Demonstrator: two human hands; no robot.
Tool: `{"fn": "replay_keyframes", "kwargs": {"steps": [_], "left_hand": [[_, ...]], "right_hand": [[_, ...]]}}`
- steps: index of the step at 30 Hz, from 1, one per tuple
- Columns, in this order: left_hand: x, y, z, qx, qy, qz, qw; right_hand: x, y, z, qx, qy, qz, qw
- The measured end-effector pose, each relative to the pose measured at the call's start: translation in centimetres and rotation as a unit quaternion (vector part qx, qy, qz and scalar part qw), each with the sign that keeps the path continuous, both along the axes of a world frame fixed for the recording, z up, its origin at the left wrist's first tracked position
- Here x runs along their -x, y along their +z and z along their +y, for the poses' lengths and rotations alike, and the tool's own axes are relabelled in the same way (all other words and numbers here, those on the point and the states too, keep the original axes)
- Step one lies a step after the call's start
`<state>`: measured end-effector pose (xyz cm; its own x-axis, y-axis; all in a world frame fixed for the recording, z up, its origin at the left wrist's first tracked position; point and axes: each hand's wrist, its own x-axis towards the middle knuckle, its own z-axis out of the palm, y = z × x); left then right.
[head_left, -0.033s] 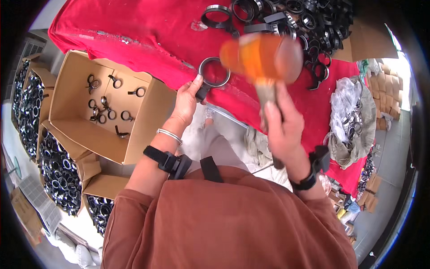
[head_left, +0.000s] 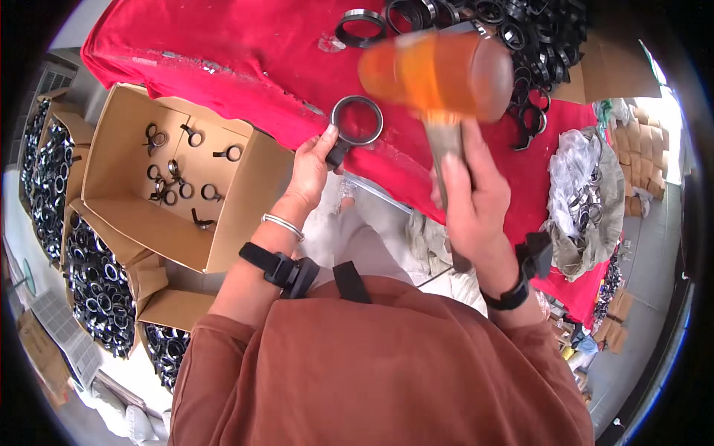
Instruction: Hammering rubber rings into a metal component on a workstation table.
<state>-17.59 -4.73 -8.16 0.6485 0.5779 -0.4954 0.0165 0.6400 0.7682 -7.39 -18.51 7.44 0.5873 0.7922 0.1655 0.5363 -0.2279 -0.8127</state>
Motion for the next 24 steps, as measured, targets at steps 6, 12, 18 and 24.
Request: {"fn": "replay_keyframes", "kwargs": {"steps": [6, 12, 18, 24], "left_hand": [[-0.7, 0.0, -0.2, 0.006, 0.009, 0.002, 1.0], [-0.4, -0.1, 0.1, 0.007, -0.01, 0.027, 1.0], [-0.8, 0.5, -0.1, 0.002, -0.004, 0.009, 1.0], [0.7, 1.0, 1.1, -0.036, -0.001, 0.054, 0.998]], "right_hand": [[-1.1, -5.3, 4.3, 0.111, -0.001, 0.015, 0.994], [-2.3, -2.3, 5.5, 0.066, 0.004, 0.107, 0.992], [-3.3, -6.7, 2.4, 0.086, -0.051, 0.16, 0.982], [-3.5, -5.1, 0.8, 0.058, -0.096, 0.264, 0.958]]}}
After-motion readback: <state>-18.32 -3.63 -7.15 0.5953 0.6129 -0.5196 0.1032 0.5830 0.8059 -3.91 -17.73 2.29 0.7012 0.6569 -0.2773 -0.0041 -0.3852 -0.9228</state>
